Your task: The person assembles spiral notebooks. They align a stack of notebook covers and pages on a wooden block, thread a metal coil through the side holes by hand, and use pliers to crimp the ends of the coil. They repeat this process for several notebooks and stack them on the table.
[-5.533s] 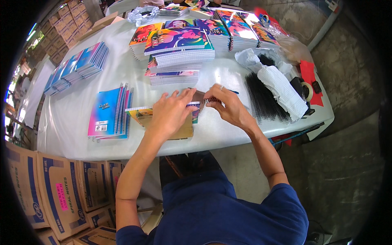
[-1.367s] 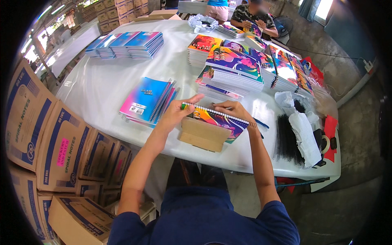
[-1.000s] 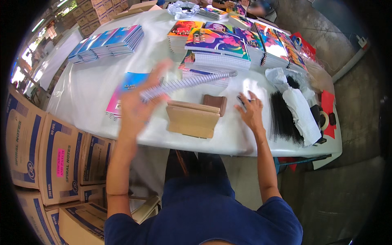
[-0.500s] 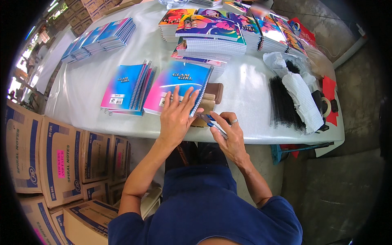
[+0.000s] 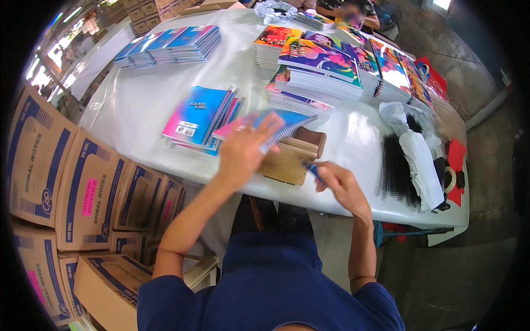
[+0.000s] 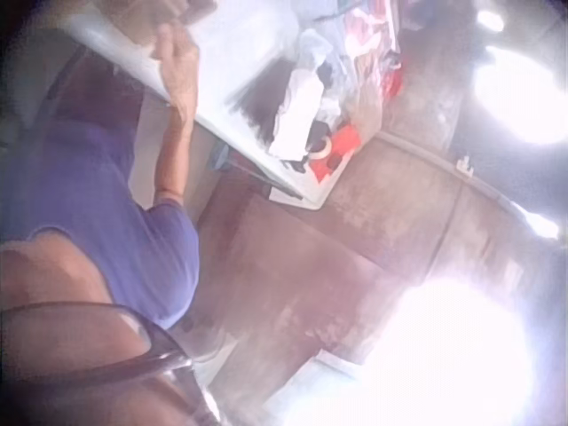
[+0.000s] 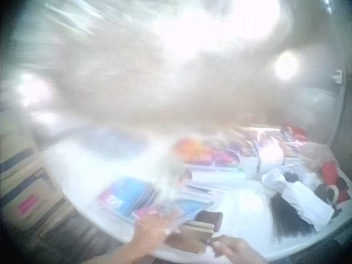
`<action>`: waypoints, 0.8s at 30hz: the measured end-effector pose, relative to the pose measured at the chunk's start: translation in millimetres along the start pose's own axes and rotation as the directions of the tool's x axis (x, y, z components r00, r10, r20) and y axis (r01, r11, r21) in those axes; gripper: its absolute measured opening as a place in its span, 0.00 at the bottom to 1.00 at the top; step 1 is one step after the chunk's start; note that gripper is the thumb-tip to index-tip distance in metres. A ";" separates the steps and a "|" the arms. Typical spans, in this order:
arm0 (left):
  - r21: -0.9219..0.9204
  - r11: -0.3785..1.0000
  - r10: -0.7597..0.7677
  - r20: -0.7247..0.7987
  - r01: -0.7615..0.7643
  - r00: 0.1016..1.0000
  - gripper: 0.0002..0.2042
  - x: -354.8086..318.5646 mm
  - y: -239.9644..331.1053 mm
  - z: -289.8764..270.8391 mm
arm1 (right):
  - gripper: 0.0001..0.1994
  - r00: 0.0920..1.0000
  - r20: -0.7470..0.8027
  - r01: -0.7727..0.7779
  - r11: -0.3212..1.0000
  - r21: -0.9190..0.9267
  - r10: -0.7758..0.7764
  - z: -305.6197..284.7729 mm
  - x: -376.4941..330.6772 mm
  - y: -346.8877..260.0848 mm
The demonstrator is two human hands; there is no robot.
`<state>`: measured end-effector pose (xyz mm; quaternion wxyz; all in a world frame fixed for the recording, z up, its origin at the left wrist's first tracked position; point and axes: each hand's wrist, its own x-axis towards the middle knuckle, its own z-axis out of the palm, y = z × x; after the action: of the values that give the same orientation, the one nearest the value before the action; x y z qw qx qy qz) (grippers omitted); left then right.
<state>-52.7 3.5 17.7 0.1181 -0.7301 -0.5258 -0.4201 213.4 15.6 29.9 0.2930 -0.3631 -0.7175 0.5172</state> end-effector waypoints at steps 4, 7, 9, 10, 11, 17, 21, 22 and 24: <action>-0.495 0.630 -0.612 0.159 0.599 0.775 0.23 42.4 -36.3 -62.9 | 0.15 0.925 -0.340 -0.006 0.885 -0.465 -0.172 -42.1 18.6 47.2; -0.447 0.841 -0.369 -0.064 0.304 0.927 0.26 49.8 -83.6 -87.9 | 0.17 0.859 -0.452 -0.209 0.641 -0.738 -0.240 -69.5 24.3 100.9; -0.467 0.871 -0.231 -0.115 0.152 0.966 0.29 45.6 -104.8 -93.1 | 0.18 0.860 -0.367 -0.242 0.351 -0.905 -0.355 -77.9 25.3 115.1; -0.545 0.822 -0.250 -0.086 0.165 0.964 0.30 44.4 -110.3 -95.0 | 0.24 0.838 -0.361 -0.193 0.396 -0.898 -0.410 -78.0 29.7 114.9; -0.620 0.765 -0.265 -0.054 0.176 0.963 0.31 43.9 -115.2 -95.6 | 0.26 0.807 -0.377 -0.073 0.557 -0.827 -0.455 -77.7 39.2 115.1; -0.941 0.285 -0.385 0.060 0.180 0.921 0.46 51.2 -120.7 -65.3 | 0.33 0.839 -0.391 0.476 0.859 0.190 -0.379 31.9 134.6 -6.7; -0.978 0.079 -0.343 0.153 0.191 0.927 0.47 45.9 -140.6 -55.8 | 0.21 0.953 -0.175 0.257 0.966 0.032 -0.248 45.0 160.0 -31.5; -0.969 0.125 -0.359 0.155 0.212 0.920 0.47 44.1 -161.3 -60.2 | 0.18 0.942 -0.203 0.244 0.960 -0.138 -0.268 56.1 163.4 -40.4; -0.896 0.139 -0.458 0.320 0.422 0.829 0.45 41.9 -206.7 -76.9 | 0.16 0.764 -0.283 0.577 0.811 -0.101 -0.579 88.1 189.3 -51.1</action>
<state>-265.6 70.9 40.6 -0.4545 -0.4604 -0.3609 -0.6717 25.2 114.7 61.4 0.5419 -0.2000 -0.7433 0.3375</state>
